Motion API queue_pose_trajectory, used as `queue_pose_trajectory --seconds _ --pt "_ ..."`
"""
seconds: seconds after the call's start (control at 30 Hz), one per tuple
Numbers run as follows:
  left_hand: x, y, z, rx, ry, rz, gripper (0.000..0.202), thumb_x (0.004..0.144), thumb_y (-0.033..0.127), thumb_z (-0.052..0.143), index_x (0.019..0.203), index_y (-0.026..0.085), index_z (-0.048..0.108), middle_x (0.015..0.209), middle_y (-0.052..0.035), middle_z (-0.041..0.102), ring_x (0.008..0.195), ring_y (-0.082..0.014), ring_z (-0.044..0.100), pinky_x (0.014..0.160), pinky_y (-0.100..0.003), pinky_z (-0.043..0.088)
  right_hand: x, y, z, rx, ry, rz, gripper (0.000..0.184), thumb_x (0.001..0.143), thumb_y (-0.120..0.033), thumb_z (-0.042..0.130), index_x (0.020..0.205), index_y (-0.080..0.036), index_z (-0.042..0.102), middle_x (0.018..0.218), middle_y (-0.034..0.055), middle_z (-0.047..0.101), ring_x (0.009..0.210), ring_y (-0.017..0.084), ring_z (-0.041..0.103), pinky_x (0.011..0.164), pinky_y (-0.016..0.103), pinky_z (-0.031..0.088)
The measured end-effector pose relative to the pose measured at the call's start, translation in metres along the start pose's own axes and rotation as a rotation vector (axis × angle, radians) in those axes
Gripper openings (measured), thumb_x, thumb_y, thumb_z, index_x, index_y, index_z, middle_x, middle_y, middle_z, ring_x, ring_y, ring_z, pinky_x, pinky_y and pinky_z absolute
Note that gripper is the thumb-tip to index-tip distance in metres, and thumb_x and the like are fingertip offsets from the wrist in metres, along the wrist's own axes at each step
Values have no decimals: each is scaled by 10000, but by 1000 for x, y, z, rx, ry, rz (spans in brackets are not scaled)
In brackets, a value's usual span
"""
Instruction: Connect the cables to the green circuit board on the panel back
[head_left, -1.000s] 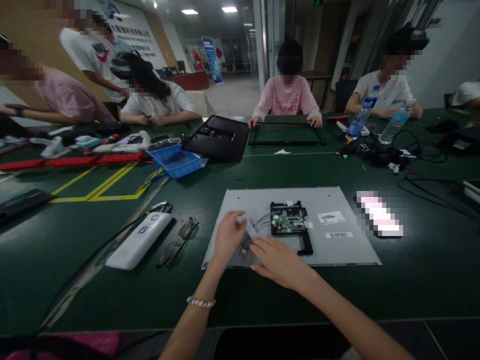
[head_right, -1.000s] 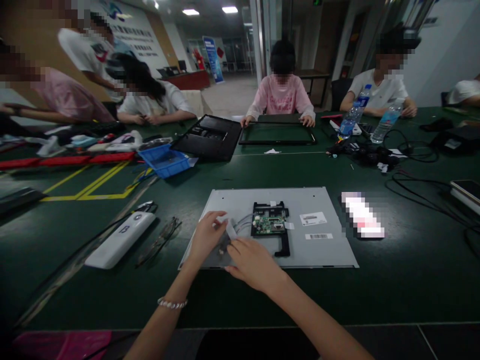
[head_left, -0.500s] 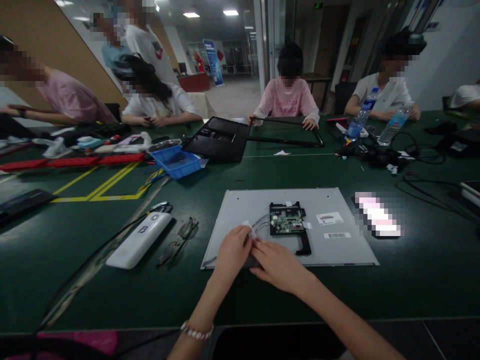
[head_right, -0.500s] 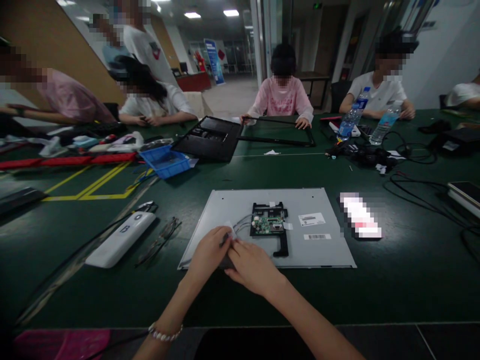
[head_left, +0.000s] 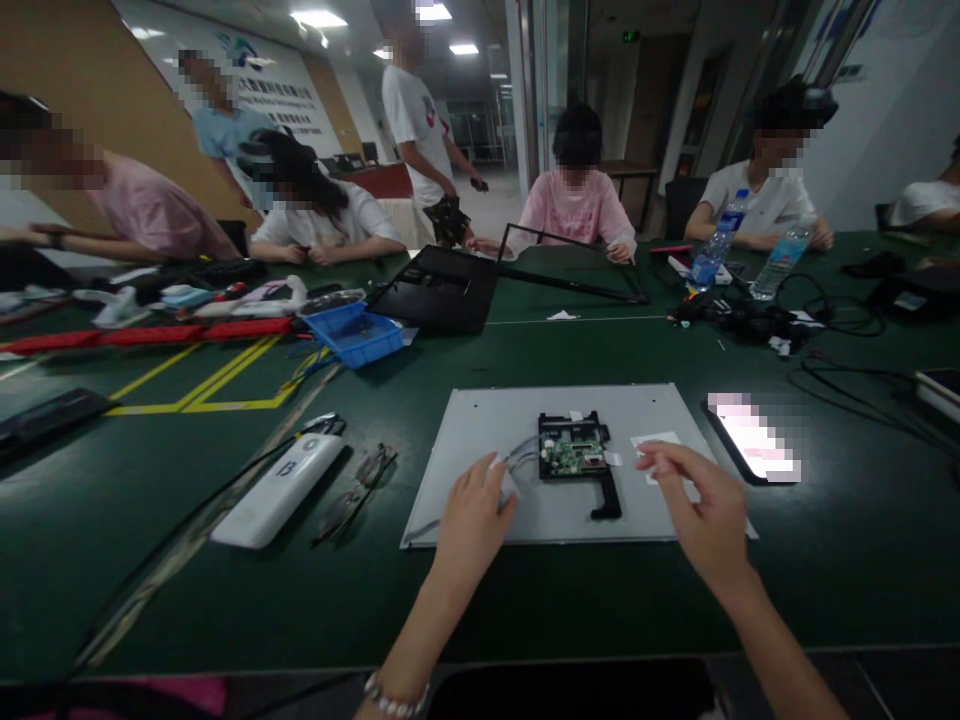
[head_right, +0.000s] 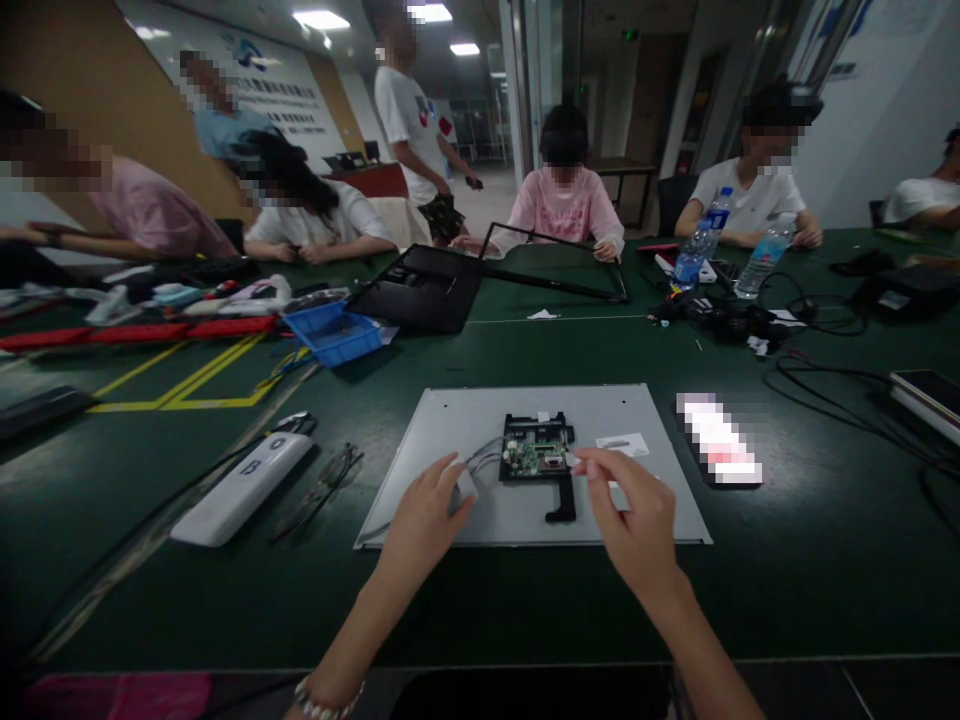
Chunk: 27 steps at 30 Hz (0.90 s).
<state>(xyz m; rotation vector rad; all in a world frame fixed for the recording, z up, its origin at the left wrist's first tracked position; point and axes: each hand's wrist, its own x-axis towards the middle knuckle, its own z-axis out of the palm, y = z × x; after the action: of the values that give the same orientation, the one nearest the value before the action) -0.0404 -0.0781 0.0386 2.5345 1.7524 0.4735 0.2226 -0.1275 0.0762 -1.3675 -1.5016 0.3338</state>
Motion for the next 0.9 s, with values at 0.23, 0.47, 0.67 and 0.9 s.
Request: queue_pose_trajectory --seconds 0.23,0.47,0.67,0.9 --pt "-10 16 -1 57 -17 125 259 848 195 485 1101 203 542 1210 -113 562 1133 -280 515 958 -437 404 26 90 9 -186 -418 79 324 788 -222 547 1103 -203 618 1069 85 630 943 215 596 816 367 479" --pt "-1 8 -2 109 -37 146 402 827 23 367 1148 176 556 1113 -115 650 1099 -244 575 998 -446 358 35 97 35 -188 -519 64 227 706 -177 614 923 -204 678 938 56 611 861 192 587 782 333 461" --pt "10 -21 -16 162 48 126 356 838 50 371 1067 192 605 1188 -95 624 1162 -227 536 1063 -458 265 34 102 28 -88 -425 192 89 749 -229 565 784 -195 640 749 14 651 703 168 615 671 291 463" --pt "14 -35 -18 125 -94 23 239 901 223 401 967 231 630 1089 -55 669 1180 -259 510 1029 -533 271 28 134 -1 -343 -257 326 168 795 -313 533 859 -191 628 808 42 656 692 167 607 657 280 440"
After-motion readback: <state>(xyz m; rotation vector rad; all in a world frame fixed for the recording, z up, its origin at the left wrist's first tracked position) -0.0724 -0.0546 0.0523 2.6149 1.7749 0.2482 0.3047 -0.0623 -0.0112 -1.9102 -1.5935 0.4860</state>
